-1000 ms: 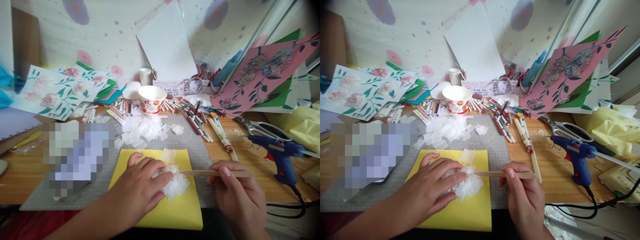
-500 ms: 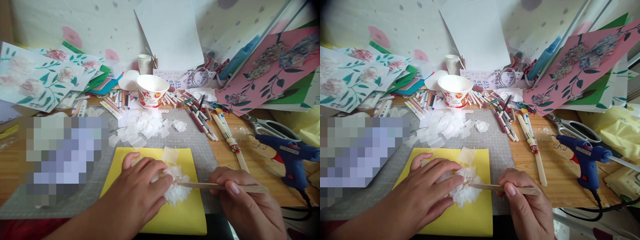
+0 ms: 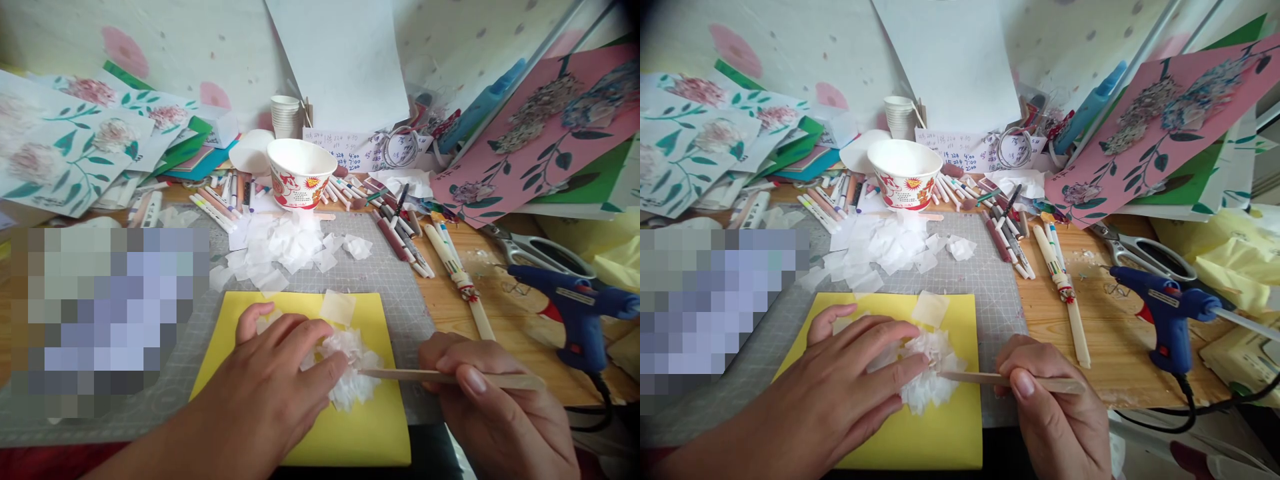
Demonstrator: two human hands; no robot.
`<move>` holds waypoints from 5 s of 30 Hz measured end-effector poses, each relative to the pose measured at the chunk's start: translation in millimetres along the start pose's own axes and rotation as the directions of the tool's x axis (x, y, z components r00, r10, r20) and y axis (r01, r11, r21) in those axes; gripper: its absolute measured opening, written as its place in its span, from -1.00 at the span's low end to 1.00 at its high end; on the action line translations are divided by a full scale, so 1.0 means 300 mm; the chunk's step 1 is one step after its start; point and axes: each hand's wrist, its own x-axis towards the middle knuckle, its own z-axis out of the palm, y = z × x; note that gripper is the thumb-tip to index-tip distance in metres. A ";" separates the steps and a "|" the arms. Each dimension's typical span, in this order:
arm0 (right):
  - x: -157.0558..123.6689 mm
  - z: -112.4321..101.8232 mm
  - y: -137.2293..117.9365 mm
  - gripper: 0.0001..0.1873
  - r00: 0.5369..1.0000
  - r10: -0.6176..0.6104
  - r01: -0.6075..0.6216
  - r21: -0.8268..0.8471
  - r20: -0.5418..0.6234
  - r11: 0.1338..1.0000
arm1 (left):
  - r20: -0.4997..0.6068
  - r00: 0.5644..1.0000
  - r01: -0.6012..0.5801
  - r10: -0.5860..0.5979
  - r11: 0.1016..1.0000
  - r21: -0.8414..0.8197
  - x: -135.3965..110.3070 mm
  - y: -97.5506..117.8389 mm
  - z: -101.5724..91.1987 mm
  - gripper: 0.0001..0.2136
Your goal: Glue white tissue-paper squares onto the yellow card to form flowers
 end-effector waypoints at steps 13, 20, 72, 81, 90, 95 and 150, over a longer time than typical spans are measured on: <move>0.012 0.010 0.009 -0.87 0.980 -0.033 0.049 0.079 -0.195 0.996 | 0.011 1.000 -0.017 0.017 1.000 -0.020 0.002 0.004 -0.013 -0.68; -0.016 -0.009 0.016 -0.81 0.998 -0.002 0.002 -0.006 0.060 1.000 | 0.047 0.999 0.021 -0.016 0.995 -0.098 0.000 -0.012 -0.024 -0.80; 0.057 -0.525 0.059 -0.28 0.779 -0.148 -0.458 -0.714 -0.610 0.530 | -0.215 0.956 -0.153 0.197 0.967 0.205 -0.015 -0.036 0.005 -0.64; 0.099 -0.463 0.026 -0.60 0.829 0.052 -0.469 -0.642 -0.557 0.606 | -0.274 0.961 -0.012 0.027 0.998 0.058 -0.046 -0.007 0.046 -0.76; 0.043 -0.134 -0.147 -0.84 0.897 0.220 0.076 -0.624 0.383 0.778 | -0.163 0.986 0.013 -0.024 0.998 -0.067 -0.056 0.004 0.043 -0.78; 0.105 -0.056 -0.206 -0.88 0.755 0.331 0.281 -0.736 0.565 0.615 | -0.140 0.990 0.014 -0.025 0.997 -0.081 -0.056 0.000 0.048 -0.73; 0.156 -0.018 -0.225 -0.68 0.666 0.484 0.455 -0.823 0.567 0.339 | -0.148 0.989 0.012 -0.026 0.995 -0.095 -0.063 0.003 0.047 -0.69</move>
